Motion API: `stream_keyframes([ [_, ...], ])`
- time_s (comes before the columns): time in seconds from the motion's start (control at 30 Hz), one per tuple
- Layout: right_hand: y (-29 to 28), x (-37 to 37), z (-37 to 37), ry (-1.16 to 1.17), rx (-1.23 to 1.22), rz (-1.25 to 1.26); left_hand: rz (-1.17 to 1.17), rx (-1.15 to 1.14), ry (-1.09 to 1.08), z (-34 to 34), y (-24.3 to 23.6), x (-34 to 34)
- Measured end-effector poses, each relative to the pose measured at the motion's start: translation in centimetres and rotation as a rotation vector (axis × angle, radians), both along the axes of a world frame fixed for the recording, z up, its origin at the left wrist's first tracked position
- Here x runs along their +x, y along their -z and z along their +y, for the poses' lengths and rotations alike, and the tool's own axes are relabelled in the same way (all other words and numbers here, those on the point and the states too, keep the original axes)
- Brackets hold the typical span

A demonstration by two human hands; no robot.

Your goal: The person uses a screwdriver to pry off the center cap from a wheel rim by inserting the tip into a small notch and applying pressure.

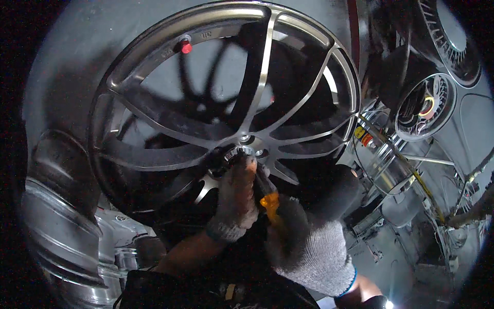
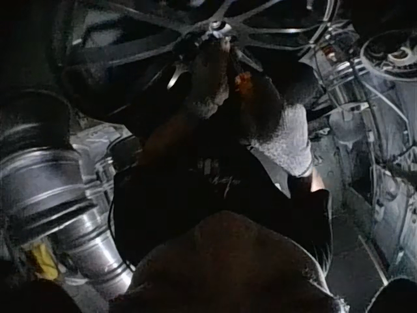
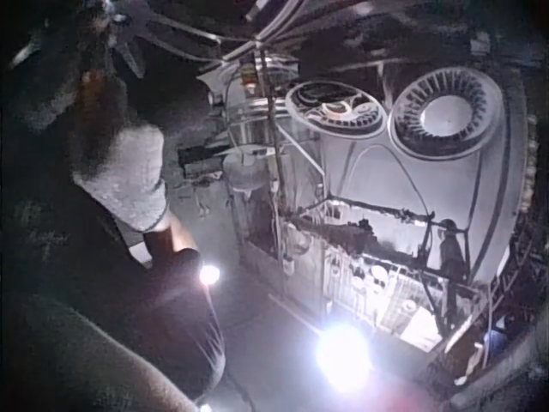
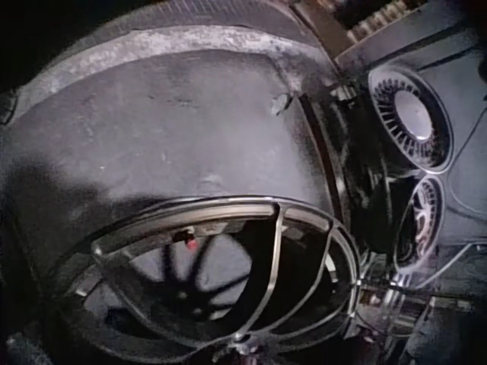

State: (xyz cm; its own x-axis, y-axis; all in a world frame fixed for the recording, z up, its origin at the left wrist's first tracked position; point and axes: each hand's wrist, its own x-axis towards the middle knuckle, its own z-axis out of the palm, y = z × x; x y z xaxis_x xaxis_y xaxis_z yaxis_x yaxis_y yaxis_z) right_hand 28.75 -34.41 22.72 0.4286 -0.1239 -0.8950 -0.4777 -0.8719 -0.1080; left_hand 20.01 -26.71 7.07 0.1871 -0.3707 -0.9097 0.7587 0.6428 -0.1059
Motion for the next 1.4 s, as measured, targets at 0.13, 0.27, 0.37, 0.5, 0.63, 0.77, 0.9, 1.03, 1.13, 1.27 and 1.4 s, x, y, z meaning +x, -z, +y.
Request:
stream_keyframes([
  [0.13, 0.0, 1.4, 0.0, -0.23, -0.002, 0.018, -0.047, 0.007, 0.048, -0.1, -0.7, -0.3],
  [0.27, 0.0, 0.5, 0.0, -0.244, 0.036, 0.028, -0.142, 0.022, 0.112, -0.2, 0.4, -1.8],
  [0.37, 0.4, -1.3, 0.3, -0.039, 0.057, -0.013, -0.221, 0.095, 0.214, -0.6, 1.1, -2.4],
  [0.5, -0.3, -2.7, 1.5, 1.21, 0.064, 0.074, -1.037, 0.677, 0.603, -0.2, 1.2, -3.2],
  [0.63, -0.5, -2.5, 2.5, 1.577, 0.122, 0.151, -0.42, 0.09, 0.212, -0.4, 1.5, -5.3],
  [0.77, 0.6, -2.1, 2.9, 0.919, -0.055, 0.086, -0.322, -0.058, 0.339, -0.9, 2.0, -7.4],
  [0.9, 1.0, -1.7, 2.8, 0.824, -0.104, 0.148, 0.126, -0.469, -0.24, -0.1, 2.0, -7.3],
  [1.03, 0.5, -1.6, 2.8, 0.686, -0.144, 0.155, 0.267, -0.645, -0.385, 0.6, 1.6, -5.5],
  [1.13, 0.4, -1.8, 2.5, 0.482, -0.16, 0.143, 0.234, -0.736, -0.41, 0.8, 1.5, -4.1],
  [1.27, 0.9, -2.2, 2.1, 0.259, -0.135, 0.035, -0.086, -0.45, -0.064, 0.7, 0.6, -3.2],
  [1.4, 0.6, -1.8, 1.9, 0.28, -0.079, 0.09, 0.187, -0.618, -0.412, 0.9, 0.0, -2.6],
])
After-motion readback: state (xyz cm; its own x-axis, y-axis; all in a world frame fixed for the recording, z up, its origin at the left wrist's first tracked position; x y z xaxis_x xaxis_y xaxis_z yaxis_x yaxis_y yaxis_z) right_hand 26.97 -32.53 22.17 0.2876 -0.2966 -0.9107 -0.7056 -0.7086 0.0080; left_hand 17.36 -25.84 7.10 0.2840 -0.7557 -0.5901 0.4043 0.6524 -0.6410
